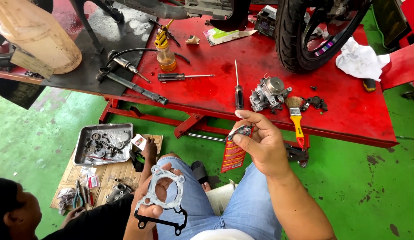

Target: Applying sealant to a motorcycle engine gasket in preparation for assembly.

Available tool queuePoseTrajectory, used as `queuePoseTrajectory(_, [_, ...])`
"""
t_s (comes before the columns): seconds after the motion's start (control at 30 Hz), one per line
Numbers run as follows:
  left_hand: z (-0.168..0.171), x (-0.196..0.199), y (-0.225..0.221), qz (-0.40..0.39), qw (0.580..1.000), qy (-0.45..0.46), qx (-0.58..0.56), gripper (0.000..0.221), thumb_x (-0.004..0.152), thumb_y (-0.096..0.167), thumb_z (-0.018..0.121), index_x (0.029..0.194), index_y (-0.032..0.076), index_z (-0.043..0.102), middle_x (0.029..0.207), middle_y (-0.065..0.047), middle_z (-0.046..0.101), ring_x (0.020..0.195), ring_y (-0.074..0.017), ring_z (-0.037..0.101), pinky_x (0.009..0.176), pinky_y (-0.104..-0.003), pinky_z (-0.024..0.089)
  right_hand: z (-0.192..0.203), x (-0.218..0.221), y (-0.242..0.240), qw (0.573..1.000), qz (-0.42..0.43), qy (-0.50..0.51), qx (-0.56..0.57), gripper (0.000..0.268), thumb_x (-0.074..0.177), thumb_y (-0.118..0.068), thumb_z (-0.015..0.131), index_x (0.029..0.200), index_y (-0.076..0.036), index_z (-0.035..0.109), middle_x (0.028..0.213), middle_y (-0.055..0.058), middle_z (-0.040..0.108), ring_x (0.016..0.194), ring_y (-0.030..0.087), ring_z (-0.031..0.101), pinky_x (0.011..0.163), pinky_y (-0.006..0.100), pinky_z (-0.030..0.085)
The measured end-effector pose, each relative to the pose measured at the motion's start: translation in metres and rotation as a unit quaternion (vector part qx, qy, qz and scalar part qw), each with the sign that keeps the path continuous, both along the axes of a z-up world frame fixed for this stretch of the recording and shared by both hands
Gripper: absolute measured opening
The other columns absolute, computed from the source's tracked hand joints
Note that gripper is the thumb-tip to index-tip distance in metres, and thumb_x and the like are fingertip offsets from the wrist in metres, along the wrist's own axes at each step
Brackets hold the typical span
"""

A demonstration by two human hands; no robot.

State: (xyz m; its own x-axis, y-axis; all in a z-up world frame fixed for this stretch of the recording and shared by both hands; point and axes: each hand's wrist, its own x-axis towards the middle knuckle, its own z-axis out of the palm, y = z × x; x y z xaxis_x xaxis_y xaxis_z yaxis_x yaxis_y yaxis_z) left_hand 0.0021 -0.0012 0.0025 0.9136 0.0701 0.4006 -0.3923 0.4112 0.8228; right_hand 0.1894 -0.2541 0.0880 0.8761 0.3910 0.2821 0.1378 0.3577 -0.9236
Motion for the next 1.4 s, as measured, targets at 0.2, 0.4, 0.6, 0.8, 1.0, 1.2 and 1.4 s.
queuePoseTrajectory(0.2, [0.013, -0.006, -0.002, -0.002, 0.997, 0.066, -0.038, 0.102, 0.088, 0.046, 0.092, 0.155, -0.007, 0.036, 0.141, -0.023, 0.058, 0.138, -0.0375, 0.053, 0.111, -0.053, 0.045, 0.012, 0.0, -0.004, 0.986, -0.028, -0.035, -0.16, 0.042, 0.087, -0.008, 0.072, 0.129, -0.007, 0.068, 0.097, 0.004, 0.067, 0.093, 0.009, 0.06, 0.082, 0.023, 0.051])
queuePoseTrajectory(0.4, [-0.108, 0.067, 0.17, -0.07, 0.929, -0.102, -0.35, 0.094, 0.073, 0.032, 0.08, 0.151, 0.001, 0.037, 0.137, -0.017, 0.05, 0.128, -0.0361, 0.055, 0.112, -0.045, 0.041, -0.01, 0.007, -0.003, 0.998, -0.012, -0.008, -0.054, 0.05, 0.082, 0.001, 0.08, 0.13, 0.005, 0.067, 0.097, 0.016, 0.073, 0.085, 0.011, 0.066, 0.076, 0.025, 0.057])
queuePoseTrajectory(0.6, [-0.172, 0.027, 0.231, -0.08, 0.76, -0.189, -0.617, 0.101, 0.048, 0.021, 0.073, 0.144, 0.009, 0.043, 0.123, -0.016, 0.048, 0.113, -0.0369, 0.06, 0.102, -0.037, 0.043, -0.015, 0.014, -0.009, 0.998, -0.022, -0.007, -0.05, 0.047, 0.08, 0.004, 0.079, 0.126, 0.007, 0.067, 0.097, 0.017, 0.071, 0.086, 0.013, 0.067, 0.079, 0.027, 0.058])
queuePoseTrajectory(0.8, [-0.001, -0.002, -0.011, 0.084, 0.993, 0.011, -0.076, 0.108, 0.064, 0.036, 0.093, 0.142, -0.02, 0.046, 0.122, -0.046, 0.062, 0.122, -0.0516, 0.062, 0.11, -0.054, 0.036, -0.016, 0.013, -0.009, 0.998, -0.029, -0.012, -0.053, 0.04, 0.08, 0.005, 0.078, 0.12, 0.007, 0.071, 0.096, 0.017, 0.071, 0.089, 0.014, 0.067, 0.078, 0.029, 0.059])
queuePoseTrajectory(1.0, [-0.015, -0.048, -0.004, 0.05, 0.987, -0.059, -0.143, 0.104, 0.073, 0.036, 0.091, 0.145, -0.021, 0.041, 0.13, -0.043, 0.058, 0.123, -0.0461, 0.059, 0.108, -0.056, 0.036, -0.013, 0.012, -0.009, 0.998, -0.012, -0.009, -0.068, 0.042, 0.081, 0.004, 0.078, 0.123, 0.006, 0.072, 0.095, 0.014, 0.071, 0.087, 0.011, 0.064, 0.077, 0.026, 0.056])
queuePoseTrajectory(1.2, [-0.061, -0.097, 0.107, 0.055, 0.915, -0.125, -0.381, 0.102, 0.068, 0.033, 0.083, 0.144, -0.017, 0.039, 0.137, -0.039, 0.05, 0.123, -0.0452, 0.055, 0.101, -0.053, 0.037, -0.015, 0.011, -0.013, 0.992, -0.001, -0.032, -0.119, 0.039, 0.08, 0.005, 0.077, 0.12, 0.006, 0.075, 0.094, 0.013, 0.073, 0.088, 0.012, 0.063, 0.076, 0.027, 0.057])
queuePoseTrajectory(1.4, [-0.083, -0.088, 0.238, 0.05, 0.78, -0.203, -0.59, 0.1, 0.063, 0.031, 0.076, 0.142, -0.014, 0.037, 0.144, -0.036, 0.041, 0.123, -0.0444, 0.05, 0.094, -0.05, 0.038, -0.026, 0.014, -0.016, 0.99, 0.007, -0.011, -0.142, 0.035, 0.08, 0.004, 0.079, 0.115, 0.005, 0.078, 0.094, 0.012, 0.074, 0.087, 0.011, 0.063, 0.076, 0.028, 0.057])
